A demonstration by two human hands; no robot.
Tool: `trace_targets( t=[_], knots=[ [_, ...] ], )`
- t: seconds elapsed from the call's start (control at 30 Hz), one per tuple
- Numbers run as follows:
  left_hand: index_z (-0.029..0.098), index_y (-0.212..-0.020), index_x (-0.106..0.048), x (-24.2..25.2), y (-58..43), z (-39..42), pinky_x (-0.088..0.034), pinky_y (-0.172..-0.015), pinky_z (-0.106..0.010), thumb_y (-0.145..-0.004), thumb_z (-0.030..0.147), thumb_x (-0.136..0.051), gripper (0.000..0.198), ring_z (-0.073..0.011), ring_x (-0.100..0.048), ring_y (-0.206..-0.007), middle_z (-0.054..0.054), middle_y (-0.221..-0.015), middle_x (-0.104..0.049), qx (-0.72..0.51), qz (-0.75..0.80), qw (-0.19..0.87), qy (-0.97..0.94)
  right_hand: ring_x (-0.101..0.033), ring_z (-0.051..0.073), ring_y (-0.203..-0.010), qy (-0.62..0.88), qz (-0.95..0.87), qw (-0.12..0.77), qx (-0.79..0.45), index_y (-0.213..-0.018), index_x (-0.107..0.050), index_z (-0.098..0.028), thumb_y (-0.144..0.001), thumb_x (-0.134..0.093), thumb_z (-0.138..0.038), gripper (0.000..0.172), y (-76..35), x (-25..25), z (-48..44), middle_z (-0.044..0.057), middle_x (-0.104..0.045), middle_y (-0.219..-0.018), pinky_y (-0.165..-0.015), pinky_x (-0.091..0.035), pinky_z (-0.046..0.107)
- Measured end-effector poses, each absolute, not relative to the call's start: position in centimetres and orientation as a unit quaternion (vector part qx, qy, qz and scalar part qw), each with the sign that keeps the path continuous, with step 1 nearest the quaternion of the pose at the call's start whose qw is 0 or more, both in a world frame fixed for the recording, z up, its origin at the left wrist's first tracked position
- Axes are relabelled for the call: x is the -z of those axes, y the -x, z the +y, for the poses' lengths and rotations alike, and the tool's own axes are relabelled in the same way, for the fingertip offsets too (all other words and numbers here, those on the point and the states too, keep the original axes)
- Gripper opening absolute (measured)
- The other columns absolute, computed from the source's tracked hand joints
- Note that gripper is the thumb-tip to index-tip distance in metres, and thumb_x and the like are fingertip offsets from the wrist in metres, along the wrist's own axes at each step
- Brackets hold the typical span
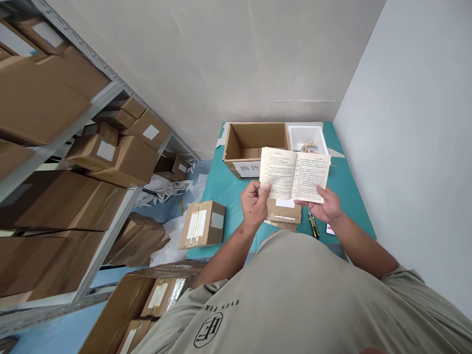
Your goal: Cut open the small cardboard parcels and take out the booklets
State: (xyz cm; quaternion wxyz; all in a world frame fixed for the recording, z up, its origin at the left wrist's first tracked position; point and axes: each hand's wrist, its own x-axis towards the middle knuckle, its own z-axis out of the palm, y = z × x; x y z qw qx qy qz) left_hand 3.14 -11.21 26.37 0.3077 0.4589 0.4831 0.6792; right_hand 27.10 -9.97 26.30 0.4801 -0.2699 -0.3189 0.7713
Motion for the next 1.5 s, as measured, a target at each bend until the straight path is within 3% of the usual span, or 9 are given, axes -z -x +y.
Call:
trace_targets(
  t=[0.17,0.33,0.67,0.8,0.9,1.03,1.1,1.3,1.5],
  knots=[
    [0.024,-0.066,-0.064,-25.0,-2.4,-11.3,-0.036,-0.052,-0.028,-0.09,0.089,-0.086,0.072,-0.0112,-0.041,-0.05,0.006,-0.055,-0.046,-0.68,0.513,0.163,-0.497,-0.073,0.036,-0.154,0.285,-0.321,0.473,-0.769,-0.164,-0.064,-0.038,-0.11,-0.072,-0.042,0.055,-27.1,-26.5,-10.2,0.007,-0.079,-0.161,-0.113,-0.071,0.071],
    [0.027,-0.065,-0.065,-23.5,-1.5,-11.1,-0.052,-0.056,-0.032,-0.096,0.087,-0.08,0.069,-0.017,-0.061,-0.055,0.001,-0.058,-0.06,-0.657,0.492,0.032,-0.57,-0.072,0.037,-0.155,0.292,-0.327,0.464,-0.77,-0.163,-0.065,-0.036,-0.109,-0.072,-0.042,0.055,-27.2,-26.9,-10.4,0.008,-0.079,-0.162,-0.112,-0.071,0.073],
    [0.027,-0.067,-0.062,-23.2,-1.7,-11.3,-0.056,-0.056,-0.032,-0.098,0.09,-0.075,0.072,-0.0178,-0.066,-0.055,0.0,-0.058,-0.061,-0.657,0.499,-0.04,-0.564,-0.071,0.038,-0.156,0.305,-0.328,0.462,-0.766,-0.162,-0.066,-0.036,-0.111,-0.07,-0.043,0.052,-27.1,-27.5,-10.8,0.008,-0.079,-0.161,-0.116,-0.068,0.075],
    [0.027,-0.078,-0.07,-22.9,-1.7,-11.4,-0.056,-0.057,-0.032,-0.097,0.089,-0.077,0.065,-0.0165,-0.065,-0.055,0.002,-0.062,-0.065,-0.663,0.514,-0.046,-0.543,-0.071,0.038,-0.155,0.303,-0.324,0.464,-0.767,-0.162,-0.066,-0.036,-0.111,-0.07,-0.042,0.051,-27.2,-27.2,-10.7,0.009,-0.08,-0.16,-0.115,-0.069,0.076],
    [0.027,-0.088,-0.077,-23.0,-1.8,-11.4,-0.057,-0.058,-0.031,-0.103,0.082,-0.075,0.057,-0.0156,-0.066,-0.055,0.002,-0.064,-0.068,-0.66,0.513,-0.038,-0.547,-0.071,0.038,-0.155,0.298,-0.326,0.465,-0.767,-0.161,-0.066,-0.036,-0.11,-0.071,-0.04,0.052,-27.3,-26.9,-10.7,0.009,-0.08,-0.159,-0.114,-0.069,0.077],
    [0.027,-0.083,-0.08,-23.5,-1.8,-11.4,-0.056,-0.056,-0.029,-0.112,0.065,-0.072,0.048,-0.0152,-0.07,-0.057,-0.002,-0.071,-0.077,-0.649,0.489,-0.035,-0.582,-0.071,0.038,-0.155,0.293,-0.325,0.462,-0.772,-0.162,-0.066,-0.036,-0.11,-0.071,-0.041,0.052,-27.3,-27.0,-10.8,0.008,-0.08,-0.159,-0.115,-0.068,0.076],
    [0.028,-0.084,-0.081,-23.5,-1.8,-11.4,-0.058,-0.059,-0.029,-0.112,0.065,-0.072,0.047,-0.0154,-0.072,-0.06,-0.002,-0.075,-0.08,-0.647,0.494,-0.022,-0.58,-0.072,0.038,-0.155,0.302,-0.326,0.464,-0.766,-0.161,-0.067,-0.035,-0.111,-0.07,-0.041,0.05,-27.3,-27.1,-10.8,0.009,-0.08,-0.158,-0.116,-0.068,0.076],
    [0.026,-0.086,-0.077,-23.2,-1.7,-11.5,-0.051,-0.056,-0.029,-0.111,0.065,-0.073,0.047,-0.0132,-0.06,-0.055,-0.001,-0.073,-0.075,-0.643,0.495,0.021,-0.584,-0.072,0.038,-0.154,0.304,-0.343,0.466,-0.757,-0.159,-0.068,-0.035,-0.11,-0.071,-0.041,0.05,-27.2,-27.2,-10.8,0.009,-0.08,-0.158,-0.115,-0.068,0.076],
    [0.024,-0.089,-0.069,-23.1,-2.0,-11.6,-0.033,-0.053,-0.025,-0.112,0.065,-0.075,0.048,-0.0074,-0.037,-0.048,0.009,-0.06,-0.052,-0.643,0.504,0.015,-0.577,-0.069,0.04,-0.157,0.275,-0.365,0.448,-0.768,-0.16,-0.067,-0.036,-0.11,-0.073,-0.047,0.052,-27.6,-26.8,-10.6,0.009,-0.078,-0.162,-0.117,-0.068,0.076]
  ],
)
